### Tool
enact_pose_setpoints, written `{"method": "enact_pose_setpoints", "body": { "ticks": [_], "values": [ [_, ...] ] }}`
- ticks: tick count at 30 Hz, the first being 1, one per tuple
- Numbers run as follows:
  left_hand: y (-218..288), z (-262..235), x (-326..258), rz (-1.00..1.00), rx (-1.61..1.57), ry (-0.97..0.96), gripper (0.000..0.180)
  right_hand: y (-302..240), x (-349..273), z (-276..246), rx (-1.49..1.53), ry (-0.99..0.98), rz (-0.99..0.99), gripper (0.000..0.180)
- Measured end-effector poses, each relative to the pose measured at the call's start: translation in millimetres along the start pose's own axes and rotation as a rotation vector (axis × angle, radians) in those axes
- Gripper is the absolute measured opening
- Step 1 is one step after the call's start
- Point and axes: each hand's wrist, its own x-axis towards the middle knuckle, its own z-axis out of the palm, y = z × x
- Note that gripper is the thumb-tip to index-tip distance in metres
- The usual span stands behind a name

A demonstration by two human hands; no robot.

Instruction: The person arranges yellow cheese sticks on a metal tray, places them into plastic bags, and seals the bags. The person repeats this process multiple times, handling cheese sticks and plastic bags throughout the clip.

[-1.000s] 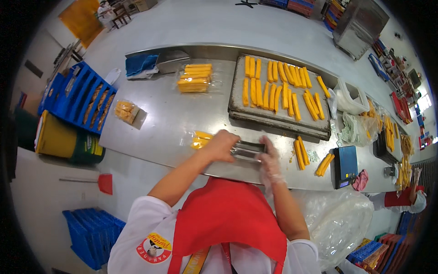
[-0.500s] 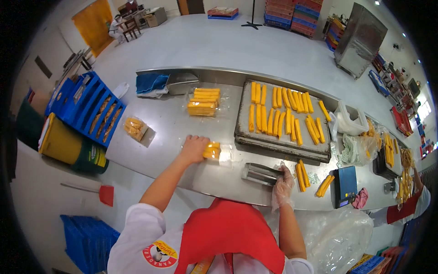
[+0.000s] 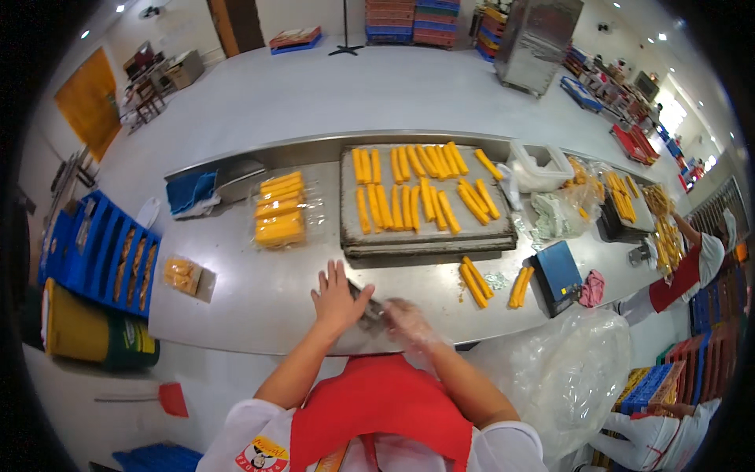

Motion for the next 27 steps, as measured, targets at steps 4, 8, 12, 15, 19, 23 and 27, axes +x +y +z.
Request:
{"method": "enact_pose_setpoints", "body": {
  "ticks": [4,8,12,15,19,23,27],
  "values": [
    [-26,1,1,0.175,0.161,0.001,0.094,-56,13,-13,-0.665,0.307,-0.434,0.034],
    [-39,-17,-3,0.157,0.208,-0.057,0.096,-105,52,-85,-0.862,0.768,-0.553,0.021],
    [-36,-9,-20,-0.141,0.194,0.0,0.091,-141,76,-117,-0.68,0.823,-0.562,0.022],
    [-31,6,-30,-0.129,0.195,0.133,0.08,-169,108,-140,-0.779,0.939,-0.554,0.023],
    [-40,6,-32,0.032,0.253,0.184,0.072,-215,135,-165,-0.946,0.814,-0.384,0.04],
    [-47,2,-35,0.137,0.283,0.204,0.071,-249,145,-154,-1.136,0.722,-0.349,0.059],
    [-45,-3,-38,0.119,0.289,0.189,0.07,-259,173,-163,-1.279,0.571,-0.209,0.069]
  ]
}}
